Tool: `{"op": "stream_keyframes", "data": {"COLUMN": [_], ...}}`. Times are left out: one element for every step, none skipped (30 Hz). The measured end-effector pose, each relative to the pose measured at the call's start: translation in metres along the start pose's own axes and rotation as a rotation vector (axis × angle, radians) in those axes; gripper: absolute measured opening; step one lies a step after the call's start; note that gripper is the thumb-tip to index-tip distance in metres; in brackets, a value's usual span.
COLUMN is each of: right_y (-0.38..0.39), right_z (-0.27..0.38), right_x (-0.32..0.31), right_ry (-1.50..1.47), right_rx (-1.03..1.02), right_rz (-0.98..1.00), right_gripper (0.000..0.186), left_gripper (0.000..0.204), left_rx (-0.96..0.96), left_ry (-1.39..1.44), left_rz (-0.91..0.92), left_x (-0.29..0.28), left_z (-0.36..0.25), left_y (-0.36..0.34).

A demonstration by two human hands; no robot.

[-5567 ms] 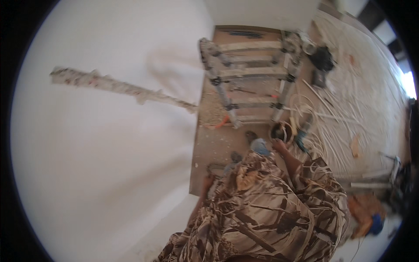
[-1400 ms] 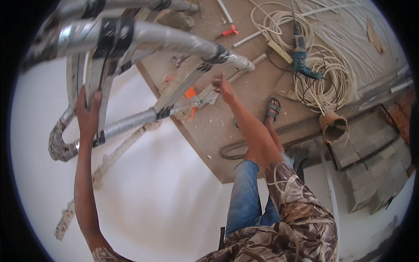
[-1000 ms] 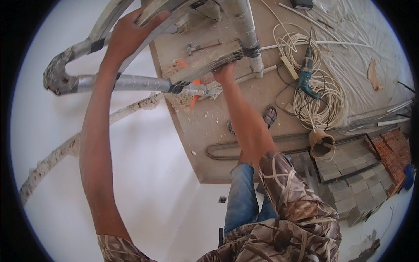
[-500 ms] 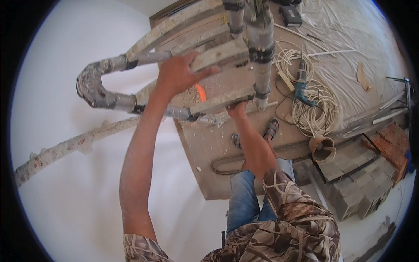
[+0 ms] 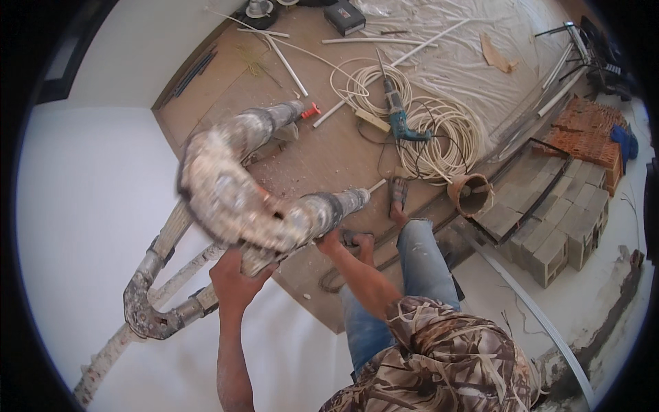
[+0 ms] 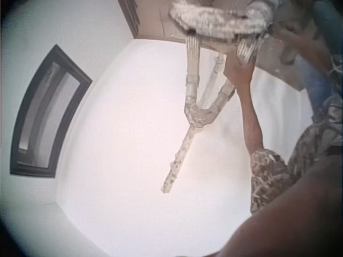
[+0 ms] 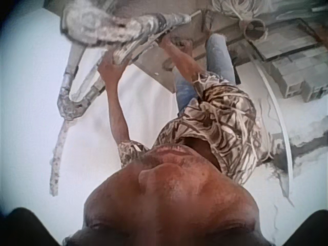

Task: The person uses a straight edge and a pencil to mark a line on the ceiling and then uses a rotary hammer to drill a groove along that line.

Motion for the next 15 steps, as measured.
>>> {"op": "stream_keyframes", "data": {"right_y": [-0.007, 0.001, 0.009, 0.029, 0.038, 0.039, 0.033, 0.029, 0.016, -0.003, -0.022, -0.047, -0.072, -0.096, -0.145], "right_z": [0.001, 0.008, 0.011, 0.022, 0.037, 0.056, 0.079, 0.109, 0.143, 0.181, 0.226, 0.275, 0.318, 0.351, 0.395], "right_x": [-0.002, -0.005, -0.008, -0.026, -0.040, -0.050, -0.059, -0.074, -0.089, -0.106, -0.120, -0.130, -0.135, -0.134, -0.180], "right_ry": [0.091, 0.238, 0.371, 0.555, 0.714, 0.847, 1.001, 1.183, 1.368, 1.517, 1.717, 1.872, 1.976, 2.037, 2.153], "right_rx": [0.015, 0.071, 0.130, 0.296, 0.416, 0.483, 0.511, 0.531, 0.516, 0.433, 0.399, 0.273, 0.139, 0.010, 0.093], "right_rz": [-0.003, -0.010, -0.017, 0.018, 0.070, 0.117, 0.162, 0.200, 0.218, 0.177, 0.131, -0.008, -0.186, -0.337, -0.310], "right_gripper": [0.074, 0.072, 0.071, 0.068, 0.064, 0.061, 0.059, 0.056, 0.054, 0.051, 0.049, 0.046, 0.044, 0.041, 0.044], "left_gripper": [0.063, 0.064, 0.064, 0.064, 0.064, 0.065, 0.065, 0.065, 0.065, 0.066, 0.066, 0.066, 0.066, 0.067, 0.067], "left_rx": [0.020, 0.283, 0.396, 0.361, 0.276, 0.221, 0.180, 0.156, 0.132, 0.150, 0.084, 0.066, 0.055, 0.034, 0.037], "left_ry": [-0.053, -0.127, -0.160, -0.178, -0.173, -0.165, -0.166, -0.181, -0.195, -0.221, -0.231, -0.233, -0.257, -0.289, -0.299], "left_rz": [0.030, -0.150, -0.231, -0.228, -0.184, -0.158, -0.135, -0.137, -0.135, -0.137, -0.135, -0.146, -0.153, -0.152, -0.147], "left_x": [0.000, 0.001, 0.002, 0.003, 0.005, 0.006, 0.004, 0.002, 0.003, 0.000, 0.007, 0.014, 0.014, 0.009, 0.006], "left_z": [0.004, 0.004, 0.008, 0.010, 0.017, 0.021, 0.026, 0.029, 0.031, 0.032, 0.042, 0.053, 0.058, 0.067, 0.070], "left_y": [-0.006, 0.000, 0.005, 0.021, 0.017, 0.010, 0.004, 0.005, 0.004, -0.006, 0.008, 0.012, 0.011, 0.011, 0.003]}}
Point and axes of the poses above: each hand's wrist, its own y-axis away from the middle knuckle, its own x-axis out of the palm, z = x × y, the point moved 6 cm from there along -y, towards the middle knuckle, and after that the axes turned 4 degrees about -x, right-handed, at the moved point
